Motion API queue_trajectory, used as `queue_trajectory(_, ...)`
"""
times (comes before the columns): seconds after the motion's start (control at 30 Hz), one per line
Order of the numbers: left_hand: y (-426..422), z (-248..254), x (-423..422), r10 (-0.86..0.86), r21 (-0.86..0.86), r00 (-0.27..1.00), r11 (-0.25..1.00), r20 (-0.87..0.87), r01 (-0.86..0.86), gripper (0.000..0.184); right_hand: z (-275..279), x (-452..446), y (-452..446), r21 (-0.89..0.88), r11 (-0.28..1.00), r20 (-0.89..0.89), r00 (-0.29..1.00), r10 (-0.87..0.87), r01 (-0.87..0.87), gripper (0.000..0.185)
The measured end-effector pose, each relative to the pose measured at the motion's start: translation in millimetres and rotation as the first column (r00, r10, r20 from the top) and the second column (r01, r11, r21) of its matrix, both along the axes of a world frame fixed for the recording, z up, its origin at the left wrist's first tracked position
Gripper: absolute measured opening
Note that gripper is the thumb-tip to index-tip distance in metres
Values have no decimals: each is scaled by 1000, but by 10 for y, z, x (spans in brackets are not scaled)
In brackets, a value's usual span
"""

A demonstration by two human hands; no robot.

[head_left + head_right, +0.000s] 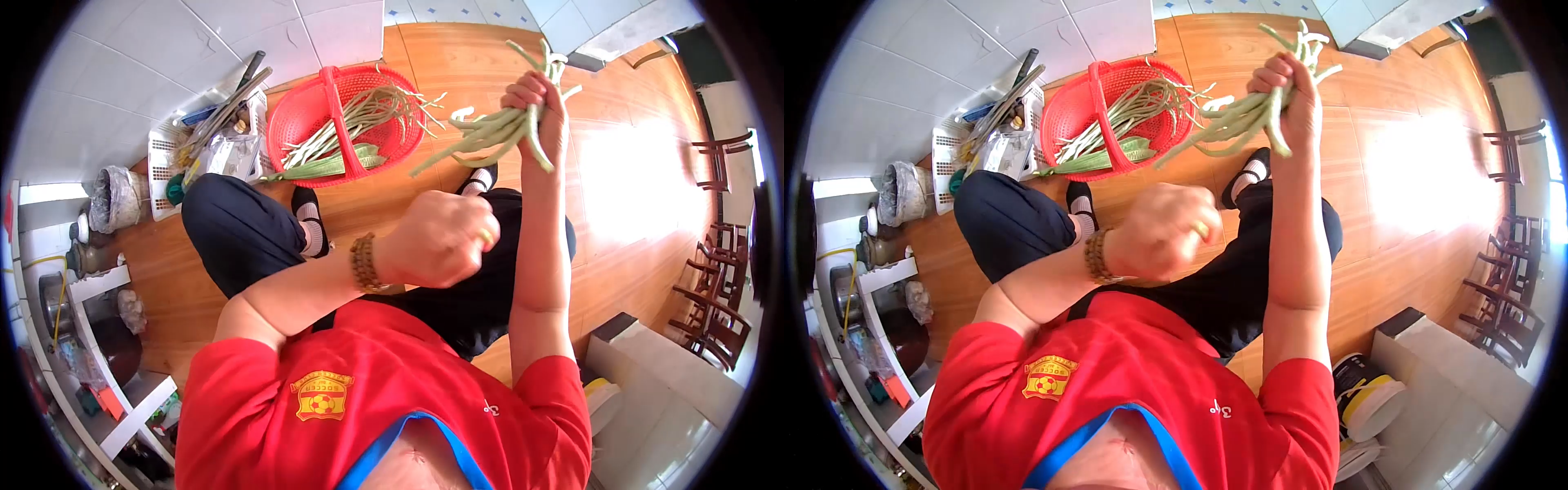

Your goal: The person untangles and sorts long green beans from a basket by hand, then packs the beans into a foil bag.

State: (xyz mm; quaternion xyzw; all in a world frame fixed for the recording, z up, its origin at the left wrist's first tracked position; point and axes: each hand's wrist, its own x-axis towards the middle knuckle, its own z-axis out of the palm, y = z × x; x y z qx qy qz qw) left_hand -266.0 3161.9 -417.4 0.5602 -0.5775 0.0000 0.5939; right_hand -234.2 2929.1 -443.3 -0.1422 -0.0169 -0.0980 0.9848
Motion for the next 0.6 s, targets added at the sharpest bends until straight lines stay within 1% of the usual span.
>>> queue_trajectory(0.03,99,-16,17,-22,93,926,994,-376,61,13,90,-57,34,63,998,72,997,-9,5,14)
queue_trajectory(0.07,207,-67,63,-56,66,738,989,-672,135,14,183,-98,59,127,992,135,991,6,-23,12)
queue_trajectory(0.1,315,-118,108,-69,-9,447,991,-892,135,16,289,-149,75,167,983,204,978,36,-71,11)
queue_trajectory(0.13,424,-232,190,-164,-157,136,986,-977,62,18,361,-189,80,203,971,274,960,65,-124,10)
queue_trajectory(0.17,567,-371,269,-155,-156,47,988,-987,-20,17,379,-205,72,179,969,372,924,93,-169,10)
queue_trajectory(0.2,701,-497,348,-152,-148,-41,984,-987,-101,17,413,-214,23,116,971,435,890,139,-208,11)
queue_trajectory(0.27,883,-607,498,-195,-165,-134,965,-972,-206,15,479,-240,-14,41,974,478,860,176,-222,11)
queue_trajectory(0.3,939,-633,565,-215,-191,-140,967,-967,-168,15,504,-251,12,45,977,490,857,161,-209,10)
queue_trajectory(0.33,940,-663,598,-212,-186,-144,967,-967,-175,15,520,-247,22,9,974,525,830,187,-225,10)
queue_trajectory(0.4,895,-780,657,-245,-244,-237,969,-940,-37,21,542,-240,27,-49,969,547,805,230,-243,11)
queue_trajectory(0.43,845,-879,660,-232,-247,-242,968,-942,33,24,539,-231,44,-51,968,545,805,234,-247,11)
queue_trajectory(0.47,767,-825,634,-237,-251,-244,967,-940,30,24,532,-223,67,-72,967,566,789,240,-243,12)
queue_trajectory(0.53,556,-580,566,-85,-100,-93,981,-992,168,22,536,-202,92,-100,966,580,774,252,-239,12)
queue_trajectory(0.57,487,-492,548,-92,-95,-24,971,-995,217,24,528,-186,107,-75,969,593,771,232,-234,13)
queue_trajectory(0.6,425,-426,523,-91,-95,-30,971,-995,218,24,512,-177,122,-46,973,605,768,209,-228,13)
